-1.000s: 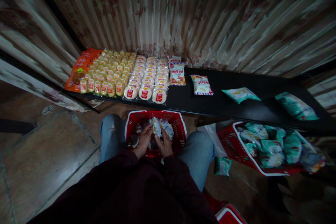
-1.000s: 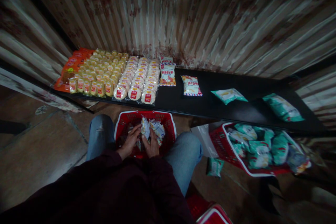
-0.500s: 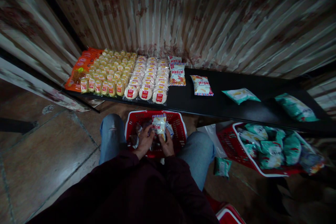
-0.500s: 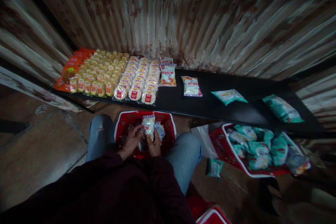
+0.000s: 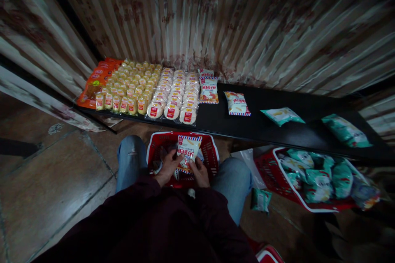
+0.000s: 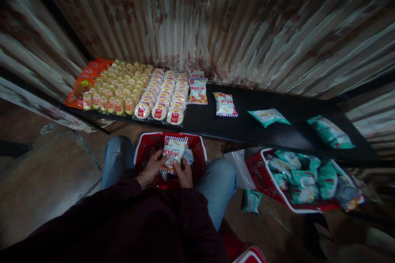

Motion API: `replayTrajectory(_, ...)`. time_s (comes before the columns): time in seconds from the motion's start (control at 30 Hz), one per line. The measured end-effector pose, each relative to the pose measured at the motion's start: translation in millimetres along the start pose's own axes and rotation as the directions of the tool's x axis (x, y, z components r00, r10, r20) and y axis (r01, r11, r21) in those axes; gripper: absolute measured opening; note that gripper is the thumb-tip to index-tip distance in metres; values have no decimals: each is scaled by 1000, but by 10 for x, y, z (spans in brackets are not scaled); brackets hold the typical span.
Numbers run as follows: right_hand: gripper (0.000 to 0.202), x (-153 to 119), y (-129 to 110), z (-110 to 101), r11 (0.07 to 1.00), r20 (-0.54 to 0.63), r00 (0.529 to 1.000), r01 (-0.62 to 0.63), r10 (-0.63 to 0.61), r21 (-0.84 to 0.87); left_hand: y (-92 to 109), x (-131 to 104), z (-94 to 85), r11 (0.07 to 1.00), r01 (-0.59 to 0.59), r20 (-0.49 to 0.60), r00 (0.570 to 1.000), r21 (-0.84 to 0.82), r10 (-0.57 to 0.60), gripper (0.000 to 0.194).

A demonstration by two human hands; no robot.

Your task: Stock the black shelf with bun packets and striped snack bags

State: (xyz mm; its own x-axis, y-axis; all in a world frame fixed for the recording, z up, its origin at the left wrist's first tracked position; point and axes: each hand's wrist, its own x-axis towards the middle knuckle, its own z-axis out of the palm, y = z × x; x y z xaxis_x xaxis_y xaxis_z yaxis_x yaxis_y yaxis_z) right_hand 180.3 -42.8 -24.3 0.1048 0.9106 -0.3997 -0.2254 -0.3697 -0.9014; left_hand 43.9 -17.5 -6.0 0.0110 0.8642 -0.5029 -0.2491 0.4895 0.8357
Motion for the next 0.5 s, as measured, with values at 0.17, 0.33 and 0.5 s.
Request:
replayTrajectory(0.17,55,-12,-110,-32,1000,-19,1000,3,-3,12,52,-24,64,990,-112,-2,994,81,113,46)
replayTrajectory(0.33,51,18,-177,-102,998,-52,999,-10,13,66,93,-44,155,980,-174,45,984,93,170,46)
replayTrajectory(0.5,51,75,-286,-154,992,-75,996,51,-43,111,178,3,280,966,-232,64,972,115,225,44)
